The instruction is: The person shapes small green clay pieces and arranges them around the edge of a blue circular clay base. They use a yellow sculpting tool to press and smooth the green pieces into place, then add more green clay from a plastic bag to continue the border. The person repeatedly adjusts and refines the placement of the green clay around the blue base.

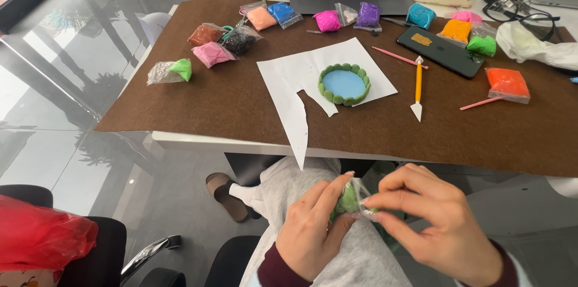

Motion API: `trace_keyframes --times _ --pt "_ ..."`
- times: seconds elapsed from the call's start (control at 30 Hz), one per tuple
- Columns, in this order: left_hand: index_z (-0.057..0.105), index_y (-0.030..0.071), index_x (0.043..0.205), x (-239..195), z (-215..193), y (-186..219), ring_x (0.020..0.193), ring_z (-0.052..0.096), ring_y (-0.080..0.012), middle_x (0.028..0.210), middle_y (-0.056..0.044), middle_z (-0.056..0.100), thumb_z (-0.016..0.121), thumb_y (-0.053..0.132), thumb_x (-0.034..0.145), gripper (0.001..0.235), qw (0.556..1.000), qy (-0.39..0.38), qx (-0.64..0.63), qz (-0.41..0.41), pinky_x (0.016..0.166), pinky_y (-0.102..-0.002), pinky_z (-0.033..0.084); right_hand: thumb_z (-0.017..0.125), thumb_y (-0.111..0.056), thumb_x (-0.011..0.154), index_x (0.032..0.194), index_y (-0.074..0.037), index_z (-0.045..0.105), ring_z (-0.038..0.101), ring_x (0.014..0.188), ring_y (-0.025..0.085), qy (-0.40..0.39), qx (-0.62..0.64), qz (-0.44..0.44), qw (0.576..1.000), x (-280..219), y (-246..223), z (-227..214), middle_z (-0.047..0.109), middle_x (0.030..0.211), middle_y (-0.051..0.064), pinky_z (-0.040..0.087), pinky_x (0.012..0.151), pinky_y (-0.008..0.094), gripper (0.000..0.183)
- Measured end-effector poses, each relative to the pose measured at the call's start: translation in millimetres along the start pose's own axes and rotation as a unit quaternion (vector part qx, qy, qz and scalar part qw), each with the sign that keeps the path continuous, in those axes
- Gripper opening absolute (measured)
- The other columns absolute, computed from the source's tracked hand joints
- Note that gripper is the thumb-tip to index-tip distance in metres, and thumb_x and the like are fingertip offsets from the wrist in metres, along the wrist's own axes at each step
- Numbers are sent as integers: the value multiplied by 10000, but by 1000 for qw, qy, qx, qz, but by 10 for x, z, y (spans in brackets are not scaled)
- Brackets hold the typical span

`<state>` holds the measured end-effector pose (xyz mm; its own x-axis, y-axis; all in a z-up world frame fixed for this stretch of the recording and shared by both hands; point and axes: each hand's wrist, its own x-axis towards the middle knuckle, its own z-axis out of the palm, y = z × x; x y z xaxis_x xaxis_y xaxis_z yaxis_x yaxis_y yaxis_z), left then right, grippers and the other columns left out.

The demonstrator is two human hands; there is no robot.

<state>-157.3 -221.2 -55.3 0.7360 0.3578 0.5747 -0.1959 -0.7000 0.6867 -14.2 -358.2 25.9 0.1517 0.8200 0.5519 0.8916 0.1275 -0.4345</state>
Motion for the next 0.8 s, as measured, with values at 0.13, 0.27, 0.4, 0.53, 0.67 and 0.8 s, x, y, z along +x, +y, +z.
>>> trace_keyframes --times 0.13,0.27,0.4,0.53,0.67,0.8 --pt "536 20 1378 9 -29 35 846 680 -298 1074 -127 633 578 190 1042 379 999 7 -36 29 774 -374 553 678 -87 885 1000 -112 802 701 817 127 -32 24 84 996 -26 71 2 702 909 -5 553 782 254 172" --pt "421 21 1510 37 -62 23 980 671 -323 1159 -170 634 609 232 1041 547 999 -6 -18 32 844 -393 550 625 -88 932 1129 -91 790 660 780 110 -33 64 92 993 -8 19 88 672 934 5 527 711 234 257" --pt "370 27 1548 26 -32 24 896 634 -291 1101 -148 620 643 202 1031 610 999 -6 -25 28 770 -378 538 798 -21 779 947 -66 838 560 654 107 71 128 195 970 -21 36 161 723 784 14 494 647 225 179" --pt "366 17 1552 39 -34 58 868 619 -291 1090 -151 608 611 234 1050 599 999 5 -41 28 779 -369 528 771 -60 831 861 -80 820 626 781 97 76 135 149 977 -40 -8 172 647 850 0 497 730 217 62" --pt "337 -16 1561 54 -28 38 911 615 -326 1073 -174 581 625 130 1003 644 999 24 -11 40 819 -386 530 513 -193 983 1192 -47 778 535 1345 243 -35 137 105 984 -28 -162 111 563 1448 135 382 1104 410 368" --pt "298 -101 1551 41 -1 33 970 567 -387 1101 -216 561 588 -56 865 746 998 -24 21 52 832 -446 517 635 -232 925 904 -72 855 597 1276 276 -33 43 74 996 43 -159 171 613 1400 136 468 1049 427 273"
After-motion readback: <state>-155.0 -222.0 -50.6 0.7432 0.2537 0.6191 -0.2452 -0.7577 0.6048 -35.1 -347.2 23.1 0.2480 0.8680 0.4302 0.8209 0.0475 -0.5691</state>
